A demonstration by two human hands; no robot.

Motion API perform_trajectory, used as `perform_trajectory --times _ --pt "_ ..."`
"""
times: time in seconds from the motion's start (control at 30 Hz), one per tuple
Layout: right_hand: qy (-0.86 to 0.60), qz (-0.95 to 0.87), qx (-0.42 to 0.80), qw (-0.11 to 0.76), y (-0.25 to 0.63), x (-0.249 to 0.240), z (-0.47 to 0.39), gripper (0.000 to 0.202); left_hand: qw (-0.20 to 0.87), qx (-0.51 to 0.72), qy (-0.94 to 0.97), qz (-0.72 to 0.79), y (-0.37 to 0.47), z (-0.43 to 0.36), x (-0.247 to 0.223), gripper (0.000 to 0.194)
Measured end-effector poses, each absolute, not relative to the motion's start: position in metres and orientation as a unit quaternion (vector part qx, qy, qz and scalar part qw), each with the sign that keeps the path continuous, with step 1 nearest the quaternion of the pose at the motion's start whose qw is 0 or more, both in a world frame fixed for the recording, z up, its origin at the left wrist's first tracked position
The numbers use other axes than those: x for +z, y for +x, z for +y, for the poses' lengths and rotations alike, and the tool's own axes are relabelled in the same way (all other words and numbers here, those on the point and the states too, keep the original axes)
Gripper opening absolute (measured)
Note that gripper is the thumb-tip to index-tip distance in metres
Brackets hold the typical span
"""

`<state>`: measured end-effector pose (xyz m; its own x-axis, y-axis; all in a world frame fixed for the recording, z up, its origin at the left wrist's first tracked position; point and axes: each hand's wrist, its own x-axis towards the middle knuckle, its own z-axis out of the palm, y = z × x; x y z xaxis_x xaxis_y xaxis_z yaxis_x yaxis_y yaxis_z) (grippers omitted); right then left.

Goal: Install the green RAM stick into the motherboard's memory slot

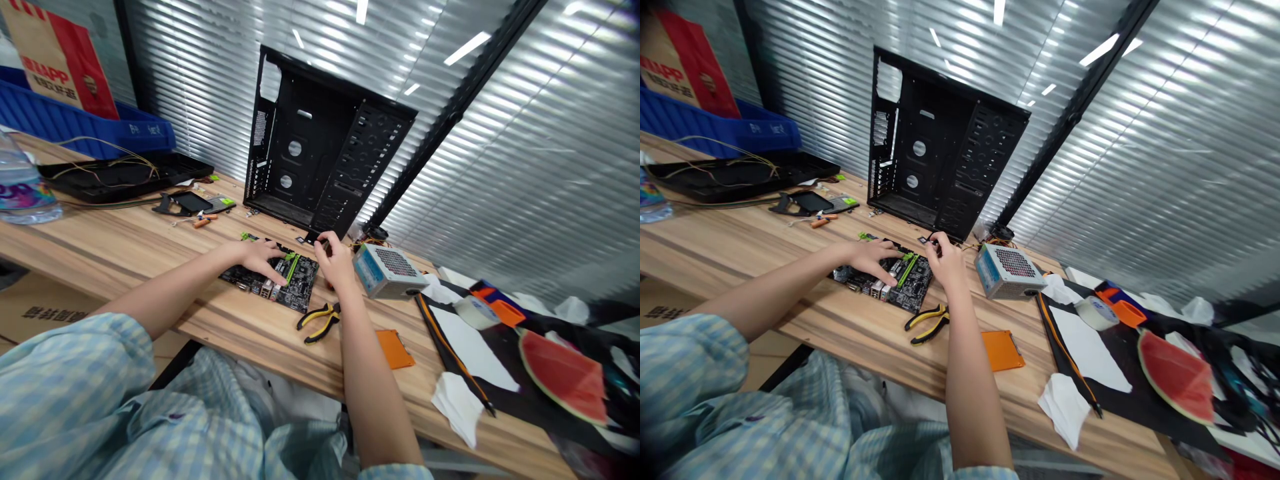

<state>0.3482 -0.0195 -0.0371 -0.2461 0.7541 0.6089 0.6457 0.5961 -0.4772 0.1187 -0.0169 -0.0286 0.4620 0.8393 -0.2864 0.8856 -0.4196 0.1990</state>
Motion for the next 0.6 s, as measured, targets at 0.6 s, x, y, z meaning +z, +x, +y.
perform_trajectory --times 0.6 --pt "-0.352 -0.72 0.173 0.573 0.3504 -0.0383 -0.018 0.016 0.161 -0.083 0.837 0.516 0.119 -0.0174 -0.0282 0.108"
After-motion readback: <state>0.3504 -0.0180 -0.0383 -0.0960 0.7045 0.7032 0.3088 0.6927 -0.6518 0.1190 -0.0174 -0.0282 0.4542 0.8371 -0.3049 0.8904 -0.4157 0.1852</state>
